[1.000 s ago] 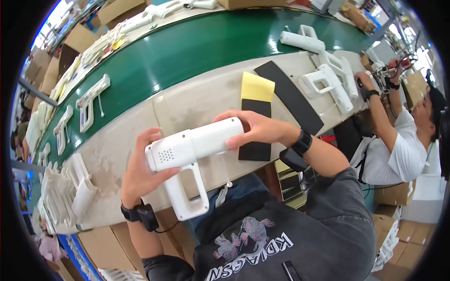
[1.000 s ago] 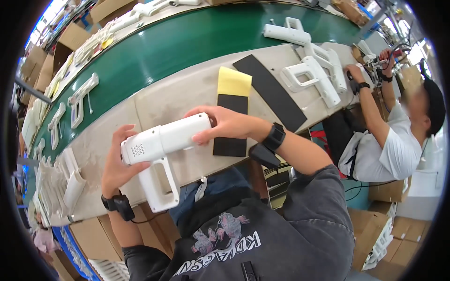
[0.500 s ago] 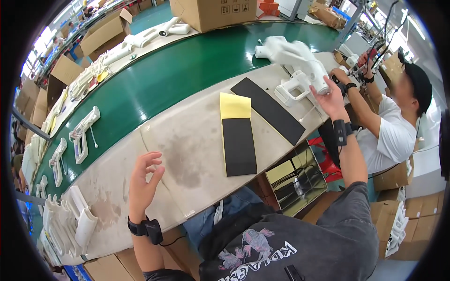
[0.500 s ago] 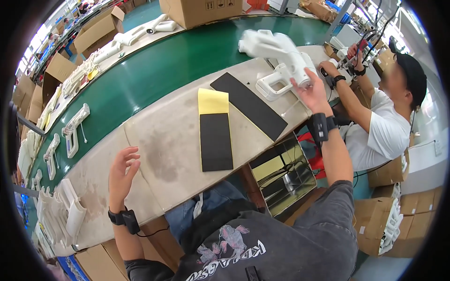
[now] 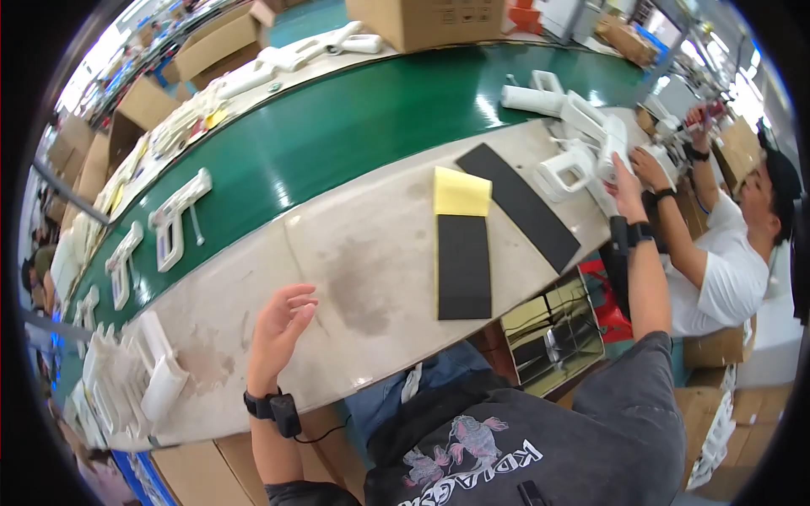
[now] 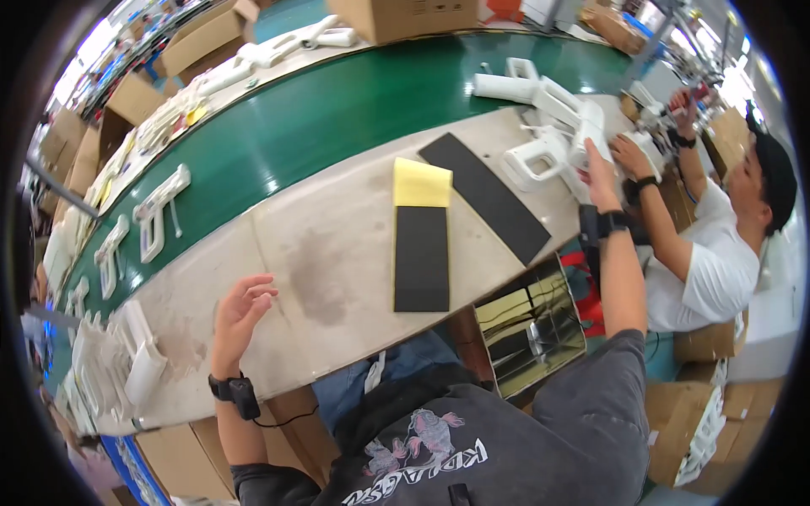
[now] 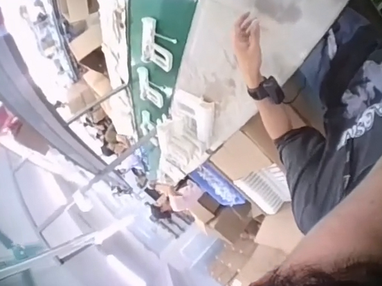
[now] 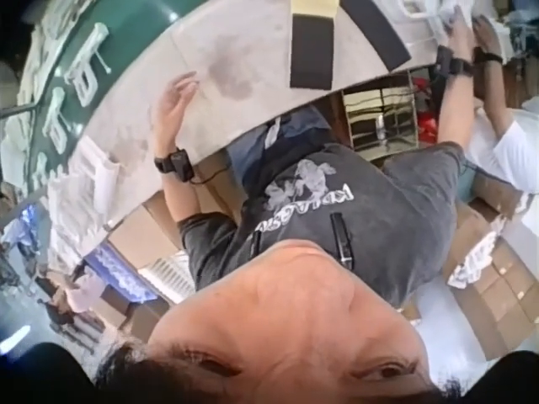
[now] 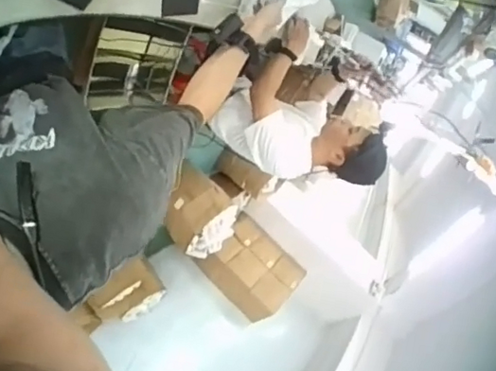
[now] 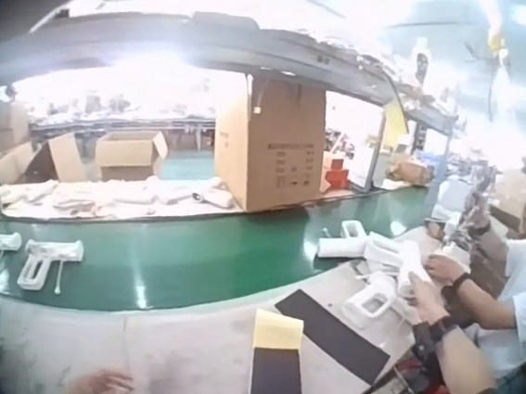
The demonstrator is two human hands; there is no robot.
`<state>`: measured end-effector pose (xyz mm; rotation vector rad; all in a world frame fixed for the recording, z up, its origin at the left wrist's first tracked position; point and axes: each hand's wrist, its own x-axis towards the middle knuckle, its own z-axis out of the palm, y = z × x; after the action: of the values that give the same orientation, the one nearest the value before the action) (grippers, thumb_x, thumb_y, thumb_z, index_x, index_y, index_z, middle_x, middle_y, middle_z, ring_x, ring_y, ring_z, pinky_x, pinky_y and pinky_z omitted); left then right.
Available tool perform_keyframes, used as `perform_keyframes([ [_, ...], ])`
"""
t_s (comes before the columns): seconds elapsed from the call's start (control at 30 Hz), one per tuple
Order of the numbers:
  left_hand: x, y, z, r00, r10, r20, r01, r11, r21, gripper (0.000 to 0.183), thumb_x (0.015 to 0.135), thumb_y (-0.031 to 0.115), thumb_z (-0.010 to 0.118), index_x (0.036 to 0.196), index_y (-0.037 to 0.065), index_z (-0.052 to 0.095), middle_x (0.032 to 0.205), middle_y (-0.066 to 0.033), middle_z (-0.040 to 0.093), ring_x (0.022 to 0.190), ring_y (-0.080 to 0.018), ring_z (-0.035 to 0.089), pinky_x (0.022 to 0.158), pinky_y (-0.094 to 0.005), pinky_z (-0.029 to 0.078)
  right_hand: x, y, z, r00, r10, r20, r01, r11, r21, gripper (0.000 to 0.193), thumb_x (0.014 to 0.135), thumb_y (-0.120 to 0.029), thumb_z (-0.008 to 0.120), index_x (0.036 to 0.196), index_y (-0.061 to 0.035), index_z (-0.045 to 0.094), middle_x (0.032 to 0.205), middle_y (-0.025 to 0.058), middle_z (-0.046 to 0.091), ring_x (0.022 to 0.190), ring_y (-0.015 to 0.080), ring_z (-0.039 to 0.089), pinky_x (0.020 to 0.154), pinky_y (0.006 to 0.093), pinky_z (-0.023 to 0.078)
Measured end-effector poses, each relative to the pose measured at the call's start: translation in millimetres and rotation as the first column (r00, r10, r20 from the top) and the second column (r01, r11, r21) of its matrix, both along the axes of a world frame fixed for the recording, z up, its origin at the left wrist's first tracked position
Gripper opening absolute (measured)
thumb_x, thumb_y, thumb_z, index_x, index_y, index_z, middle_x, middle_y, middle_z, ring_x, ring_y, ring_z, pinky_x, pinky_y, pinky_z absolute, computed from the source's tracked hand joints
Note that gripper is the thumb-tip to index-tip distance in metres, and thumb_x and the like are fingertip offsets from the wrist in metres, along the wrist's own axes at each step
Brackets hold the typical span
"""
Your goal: The person peels the backing from a black adhesive pad, presses it onto the motor inside a white plastic housing, and fits a matching white plastic cover over the assembly. This process is then repeated for a second unit.
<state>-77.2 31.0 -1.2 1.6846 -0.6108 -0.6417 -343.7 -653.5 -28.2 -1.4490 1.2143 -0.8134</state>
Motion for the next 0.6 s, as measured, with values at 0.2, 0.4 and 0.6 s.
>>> perform_keyframes([
  [0.2,33,5,-9,0.973,0.124,0.195,-0.152,0.979,0.138,0.024,0.1,0.014,0.065,0.123,0.005,0.066,0.104,-0.0039,0.072,0.092,-0.0108,0.068,0.08,-0.0287,0.054,-43,-80,-32,0.993,0.05,-0.104,-0.078,0.957,-0.28,0.055,0.101,-0.049,0.059,0.133,-0.0049,0.062,0.101,0.0078,0.068,0.088,0.0196,0.061,0.081,0.0341,0.05],
  [0.4,154,32,0,0.648,0.434,0.626,-0.568,0.823,0.018,0.024,0.089,0.018,0.071,0.11,0.005,0.07,0.106,-0.0145,0.07,0.098,-0.0304,0.069,0.084,-0.0396,0.055,-52,-132,-45,0.963,0.074,-0.26,-0.194,0.858,-0.475,0.058,0.104,-0.046,0.058,0.125,0.0083,0.062,0.118,0.0136,0.066,0.108,0.0207,0.059,0.093,0.0333,0.046],
  [0.6,245,74,-13,0.534,0.377,0.756,-0.845,0.233,0.481,0.082,0.082,0.048,0.077,0.144,0.004,0.044,0.145,-0.019,0.047,0.136,-0.04,0.044,0.112,-0.0558,0.037,-57,-74,-34,0.999,-0.015,-0.035,-0.001,0.91,-0.414,0.066,0.105,-0.048,0.053,0.137,0.0095,0.056,0.131,0.0149,0.065,0.116,0.0242,0.06,0.101,0.0331,0.045],
])
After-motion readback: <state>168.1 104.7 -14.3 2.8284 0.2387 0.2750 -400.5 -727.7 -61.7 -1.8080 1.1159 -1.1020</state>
